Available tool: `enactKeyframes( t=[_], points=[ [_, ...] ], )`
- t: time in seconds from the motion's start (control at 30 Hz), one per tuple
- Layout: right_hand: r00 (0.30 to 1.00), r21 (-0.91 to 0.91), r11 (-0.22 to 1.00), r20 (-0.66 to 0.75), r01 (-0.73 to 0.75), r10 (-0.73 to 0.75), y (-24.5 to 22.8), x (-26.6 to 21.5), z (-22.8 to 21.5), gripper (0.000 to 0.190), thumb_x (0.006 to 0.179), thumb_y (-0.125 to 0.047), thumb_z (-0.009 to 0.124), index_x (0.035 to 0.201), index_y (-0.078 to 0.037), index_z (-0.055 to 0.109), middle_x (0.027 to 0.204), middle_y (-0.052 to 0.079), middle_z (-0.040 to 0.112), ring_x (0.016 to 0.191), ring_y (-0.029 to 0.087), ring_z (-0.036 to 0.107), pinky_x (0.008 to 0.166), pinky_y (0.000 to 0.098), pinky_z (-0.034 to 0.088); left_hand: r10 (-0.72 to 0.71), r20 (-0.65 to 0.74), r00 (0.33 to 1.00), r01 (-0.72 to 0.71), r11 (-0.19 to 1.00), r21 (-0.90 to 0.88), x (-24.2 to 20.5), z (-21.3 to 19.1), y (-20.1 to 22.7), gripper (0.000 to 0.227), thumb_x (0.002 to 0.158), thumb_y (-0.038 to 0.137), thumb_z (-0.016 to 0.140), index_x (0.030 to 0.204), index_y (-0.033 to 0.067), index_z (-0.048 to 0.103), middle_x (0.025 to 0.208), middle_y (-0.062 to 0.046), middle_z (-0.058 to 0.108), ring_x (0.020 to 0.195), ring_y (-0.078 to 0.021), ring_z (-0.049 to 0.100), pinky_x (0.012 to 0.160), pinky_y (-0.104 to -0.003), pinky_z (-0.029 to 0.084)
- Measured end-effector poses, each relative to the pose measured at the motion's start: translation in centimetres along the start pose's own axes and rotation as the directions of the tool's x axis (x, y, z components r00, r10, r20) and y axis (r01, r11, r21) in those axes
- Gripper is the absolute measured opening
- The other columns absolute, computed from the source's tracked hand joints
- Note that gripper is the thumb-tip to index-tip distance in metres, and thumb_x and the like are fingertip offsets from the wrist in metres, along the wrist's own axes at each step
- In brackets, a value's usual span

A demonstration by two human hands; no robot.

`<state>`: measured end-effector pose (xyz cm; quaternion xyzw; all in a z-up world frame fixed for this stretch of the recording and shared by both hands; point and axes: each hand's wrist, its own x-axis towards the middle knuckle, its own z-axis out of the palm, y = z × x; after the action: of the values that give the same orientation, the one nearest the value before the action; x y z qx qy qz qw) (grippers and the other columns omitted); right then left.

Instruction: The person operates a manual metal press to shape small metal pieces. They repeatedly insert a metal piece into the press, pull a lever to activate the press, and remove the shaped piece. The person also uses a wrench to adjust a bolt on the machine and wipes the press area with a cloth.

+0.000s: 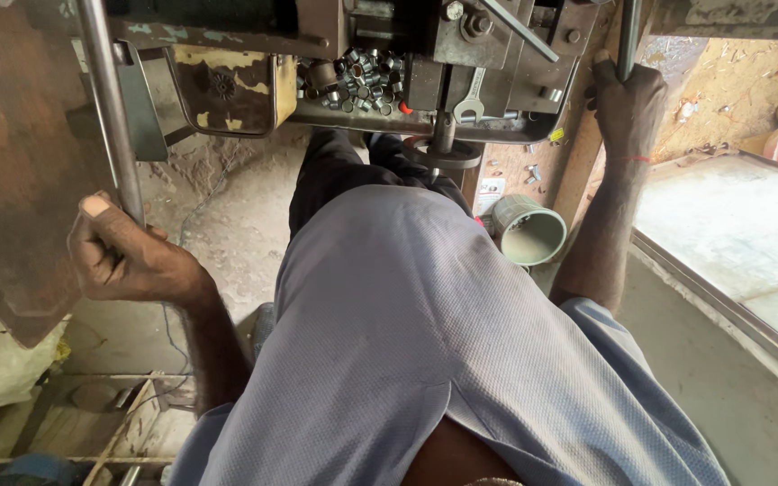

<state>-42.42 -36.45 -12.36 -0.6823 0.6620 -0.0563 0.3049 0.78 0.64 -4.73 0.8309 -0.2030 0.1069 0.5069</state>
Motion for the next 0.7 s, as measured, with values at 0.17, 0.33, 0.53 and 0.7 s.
enactKeyframes(
  t=[0.17, 0.33, 0.53, 0.7],
  points=[
    [1.0, 0.027, 1.0, 0.0, 0.012, -0.012, 0.3, 0.0, 0.1, 0.047, 0.107, -0.04, 0.069, 0.084, -0.001, 0.079, 0.067, 0.008, 0.072, 0.057, 0.014, 0.07, 0.055, 0.0297, 0.055, 0.036, 0.002, 0.999, -0.036, 0.998, 0.041, 0.0, -0.2, -0.6, 0.032, 0.112, 0.018, 0.066, 0.089, -0.0052, 0.069, 0.067, -0.004, 0.059, 0.05, -0.008, 0.05, 0.042, -0.024, 0.037],
    [1.0, 0.025, 0.999, -0.006, 0.022, -0.021, 0.4, 0.0, 0.2, 0.046, 0.106, -0.04, 0.068, 0.084, -0.002, 0.079, 0.067, 0.007, 0.072, 0.057, 0.013, 0.071, 0.056, 0.0295, 0.056, 0.057, -0.004, 0.998, -0.056, 0.996, 0.067, -0.1, -0.2, -1.0, 0.032, 0.111, 0.018, 0.066, 0.088, -0.0052, 0.07, 0.067, -0.004, 0.06, 0.049, -0.0074, 0.051, 0.04, -0.023, 0.038],
    [1.0, 0.026, 1.0, 0.001, -0.003, 0.003, 1.3, 0.2, 0.4, 0.044, 0.107, -0.037, 0.068, 0.085, 0.0, 0.079, 0.068, 0.01, 0.072, 0.055, 0.014, 0.069, 0.053, 0.029, 0.054, 0.048, 0.004, 0.999, -0.048, 0.998, 0.045, -0.2, -0.2, -1.1, 0.032, 0.111, 0.017, 0.066, 0.088, -0.005, 0.069, 0.069, -0.004, 0.06, 0.05, -0.0076, 0.051, 0.04, -0.023, 0.039],
    [0.999, 0.057, 0.998, 0.036, 0.008, -0.01, 2.3, 0.6, 0.6, 0.038, 0.109, -0.031, 0.066, 0.09, 0.0, 0.077, 0.073, 0.009, 0.074, 0.052, 0.011, 0.068, 0.049, 0.0275, 0.053, 0.077, -0.025, 0.997, -0.078, 0.997, -0.03, 0.0, 0.4, -0.7, 0.027, 0.108, 0.013, 0.068, 0.089, -0.0058, 0.071, 0.068, -0.004, 0.06, 0.047, -0.0077, 0.047, 0.039, -0.025, 0.036]
  ],
)
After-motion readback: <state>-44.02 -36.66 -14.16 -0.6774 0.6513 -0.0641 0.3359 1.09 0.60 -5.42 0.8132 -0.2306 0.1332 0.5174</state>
